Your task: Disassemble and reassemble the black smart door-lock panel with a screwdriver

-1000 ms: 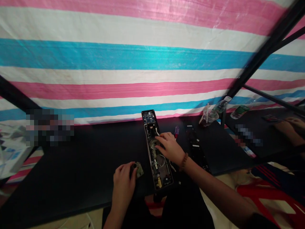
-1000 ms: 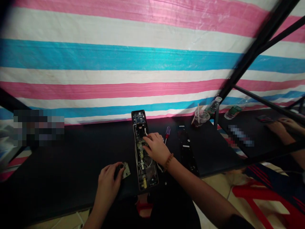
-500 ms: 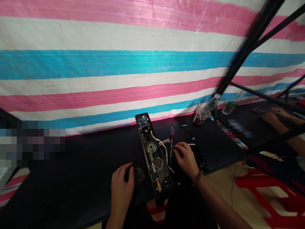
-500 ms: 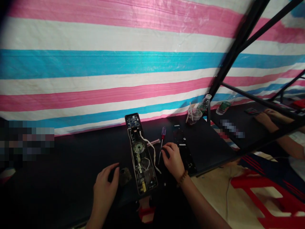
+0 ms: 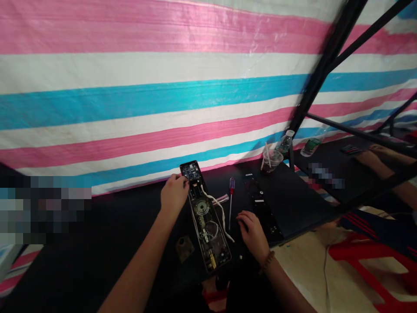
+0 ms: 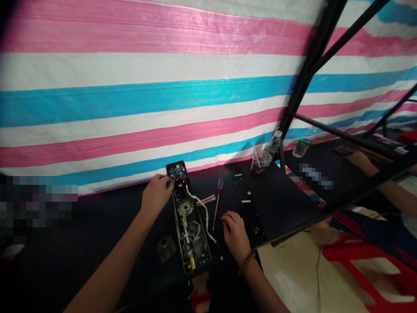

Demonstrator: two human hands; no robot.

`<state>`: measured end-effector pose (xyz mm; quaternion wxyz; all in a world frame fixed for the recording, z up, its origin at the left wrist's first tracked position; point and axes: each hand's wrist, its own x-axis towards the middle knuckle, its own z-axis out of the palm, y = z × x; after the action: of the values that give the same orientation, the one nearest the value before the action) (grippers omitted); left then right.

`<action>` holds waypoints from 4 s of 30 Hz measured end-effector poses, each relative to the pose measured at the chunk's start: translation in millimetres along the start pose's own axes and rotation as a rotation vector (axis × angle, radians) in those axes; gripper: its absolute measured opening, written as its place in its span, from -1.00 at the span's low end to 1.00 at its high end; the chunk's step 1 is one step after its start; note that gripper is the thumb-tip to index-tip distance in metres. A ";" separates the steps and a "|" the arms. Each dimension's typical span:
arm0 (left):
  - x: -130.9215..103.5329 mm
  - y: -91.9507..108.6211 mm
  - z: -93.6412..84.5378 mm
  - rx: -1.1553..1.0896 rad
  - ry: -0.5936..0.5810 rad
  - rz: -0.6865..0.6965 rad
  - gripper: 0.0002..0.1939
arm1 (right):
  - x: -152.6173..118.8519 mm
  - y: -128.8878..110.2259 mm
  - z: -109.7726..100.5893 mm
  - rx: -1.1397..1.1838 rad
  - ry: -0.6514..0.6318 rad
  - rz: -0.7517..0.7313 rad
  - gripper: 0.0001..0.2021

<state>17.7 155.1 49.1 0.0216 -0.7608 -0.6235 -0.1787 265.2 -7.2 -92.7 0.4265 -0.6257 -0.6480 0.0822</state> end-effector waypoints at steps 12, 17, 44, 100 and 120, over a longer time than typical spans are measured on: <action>-4.1 19.9 2.3 0.125 -0.109 -0.042 -0.70 | 3.0 -4.1 -1.2 0.052 0.136 0.028 -0.77; -9.3 22.4 9.2 0.098 -0.092 -0.065 -0.71 | 3.7 -0.4 3.6 0.032 0.029 -0.001 -0.77; -131.7 2.8 7.7 -1.343 0.366 -0.862 -0.10 | 87.4 -104.8 66.9 0.069 -0.089 -0.121 -0.80; -179.1 47.6 70.9 -1.089 0.087 -0.480 -0.41 | 131.0 -171.8 86.2 -0.110 -0.301 -0.153 -0.87; -175.7 50.1 70.8 -1.065 0.111 -0.478 -0.47 | 218.5 -123.1 33.3 -0.399 -0.660 -0.160 -0.76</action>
<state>55.2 -3.2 -60.1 -0.3720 -0.4946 -0.6001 -0.5068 184.2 174.5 63.7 0.0703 -0.5839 -0.8002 0.1178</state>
